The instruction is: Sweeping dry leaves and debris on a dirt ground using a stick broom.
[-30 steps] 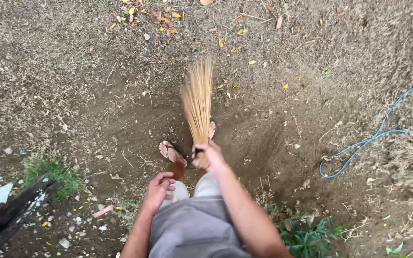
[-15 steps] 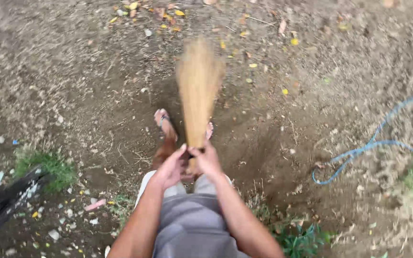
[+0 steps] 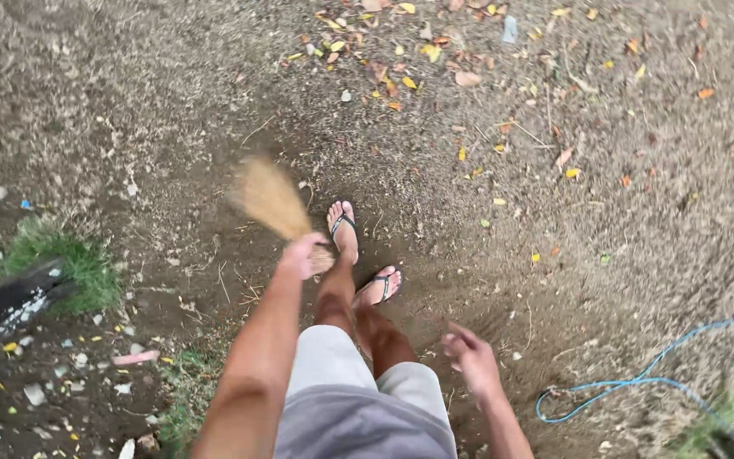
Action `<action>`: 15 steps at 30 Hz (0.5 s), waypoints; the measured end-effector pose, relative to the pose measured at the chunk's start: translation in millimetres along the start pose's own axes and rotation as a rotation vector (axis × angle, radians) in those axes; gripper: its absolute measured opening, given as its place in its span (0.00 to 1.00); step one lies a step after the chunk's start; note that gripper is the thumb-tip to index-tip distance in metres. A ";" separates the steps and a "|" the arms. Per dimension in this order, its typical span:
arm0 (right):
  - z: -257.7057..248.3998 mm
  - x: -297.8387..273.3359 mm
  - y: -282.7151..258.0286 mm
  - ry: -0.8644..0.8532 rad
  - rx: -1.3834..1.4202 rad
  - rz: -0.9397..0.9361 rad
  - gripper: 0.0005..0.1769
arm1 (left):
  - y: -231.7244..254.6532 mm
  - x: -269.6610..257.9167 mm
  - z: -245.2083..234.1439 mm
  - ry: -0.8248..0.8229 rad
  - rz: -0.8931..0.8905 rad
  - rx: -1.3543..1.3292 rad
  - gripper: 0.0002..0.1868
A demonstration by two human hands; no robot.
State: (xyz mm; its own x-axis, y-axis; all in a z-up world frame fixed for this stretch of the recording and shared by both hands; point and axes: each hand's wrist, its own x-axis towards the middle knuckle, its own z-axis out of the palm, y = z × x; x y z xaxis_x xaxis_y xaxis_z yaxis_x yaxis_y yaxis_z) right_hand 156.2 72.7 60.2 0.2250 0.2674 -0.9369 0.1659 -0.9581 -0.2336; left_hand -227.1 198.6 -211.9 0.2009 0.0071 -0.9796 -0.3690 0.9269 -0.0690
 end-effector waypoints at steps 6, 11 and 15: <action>30.7 -9.7 -68.6 -0.032 -0.053 0.094 0.24 | 29.8 -252.6 94.8 -0.030 0.193 0.330 0.34; 56.2 -3.5 -120.8 -0.053 0.004 0.011 0.24 | 34.0 -175.0 47.5 0.192 0.431 0.235 0.42; 63.0 7.4 -129.1 -0.083 0.036 -0.019 0.23 | 40.1 -3.4 48.0 0.333 0.497 0.042 0.17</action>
State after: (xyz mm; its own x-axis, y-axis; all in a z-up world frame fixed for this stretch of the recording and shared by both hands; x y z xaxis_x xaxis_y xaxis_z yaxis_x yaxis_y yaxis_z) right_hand 76.0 191.9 67.0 0.1419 0.2779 -0.9501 0.1341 -0.9563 -0.2597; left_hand -199.0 253.8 -202.3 -0.2847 0.3317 -0.8994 -0.3086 0.8566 0.4136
